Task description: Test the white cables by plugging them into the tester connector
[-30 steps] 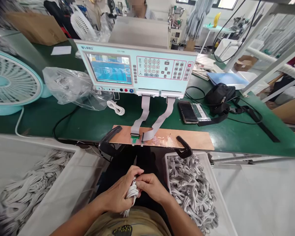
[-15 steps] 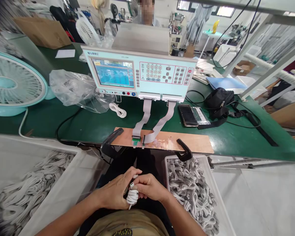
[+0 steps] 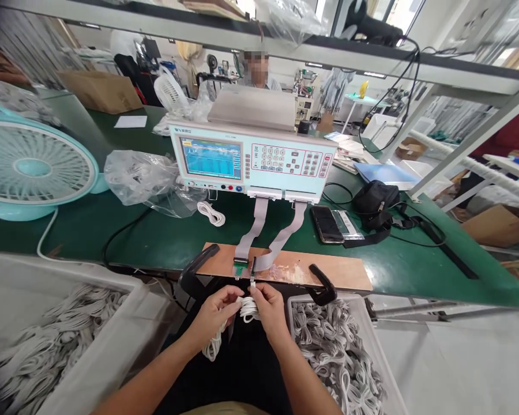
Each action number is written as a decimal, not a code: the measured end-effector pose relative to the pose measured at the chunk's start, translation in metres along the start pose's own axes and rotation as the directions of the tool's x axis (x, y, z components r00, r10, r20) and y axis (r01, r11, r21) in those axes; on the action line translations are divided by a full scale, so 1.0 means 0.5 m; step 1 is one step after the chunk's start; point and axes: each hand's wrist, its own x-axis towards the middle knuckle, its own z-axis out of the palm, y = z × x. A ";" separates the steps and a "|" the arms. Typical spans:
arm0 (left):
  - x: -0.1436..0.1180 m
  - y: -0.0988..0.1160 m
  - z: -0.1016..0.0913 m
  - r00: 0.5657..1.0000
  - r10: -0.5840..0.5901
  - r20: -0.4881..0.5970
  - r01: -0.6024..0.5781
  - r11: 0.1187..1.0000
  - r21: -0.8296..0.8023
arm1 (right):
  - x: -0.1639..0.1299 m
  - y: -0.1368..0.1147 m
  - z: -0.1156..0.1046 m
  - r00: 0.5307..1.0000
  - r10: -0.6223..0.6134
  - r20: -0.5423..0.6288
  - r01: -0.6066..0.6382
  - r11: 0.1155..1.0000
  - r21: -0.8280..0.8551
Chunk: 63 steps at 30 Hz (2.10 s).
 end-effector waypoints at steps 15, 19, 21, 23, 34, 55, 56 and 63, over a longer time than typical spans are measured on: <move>0.005 -0.001 -0.010 0.981 -0.192 0.011 0.186 0.932 -0.310 | -0.003 -0.002 0.009 1.000 0.000 -0.010 0.001 0.999 0.034; 0.015 0.003 -0.012 0.996 -0.085 -0.032 0.080 0.990 -0.119 | -0.003 0.007 0.011 0.996 0.076 0.044 -0.081 0.986 0.144; 0.019 0.002 -0.014 1.000 -0.026 -0.002 0.026 0.999 -0.037 | -0.005 0.002 0.012 0.995 0.089 0.047 -0.096 0.982 0.161; 0.022 0.000 -0.016 0.999 0.006 0.036 -0.006 1.000 0.011 | -0.007 -0.006 0.015 0.997 0.081 0.018 -0.082 0.987 0.136; 0.027 0.008 -0.028 0.984 0.090 0.151 -0.102 0.992 0.072 | 0.006 -0.020 0.027 0.966 0.259 -0.020 -0.237 0.910 0.339; 0.034 -0.004 0.012 0.982 -0.054 -0.179 0.011 0.973 -0.231 | 0.016 -0.005 0.014 0.977 0.201 0.065 -0.211 0.905 0.370; 0.035 -0.004 0.012 0.982 -0.040 -0.187 -0.001 0.976 -0.216 | 0.016 -0.006 0.014 0.976 0.206 0.068 -0.217 0.902 0.372; 0.038 -0.007 0.020 0.976 -0.057 -0.208 -0.005 0.958 -0.285 | 0.012 -0.015 0.019 0.972 0.226 0.065 -0.233 0.890 0.393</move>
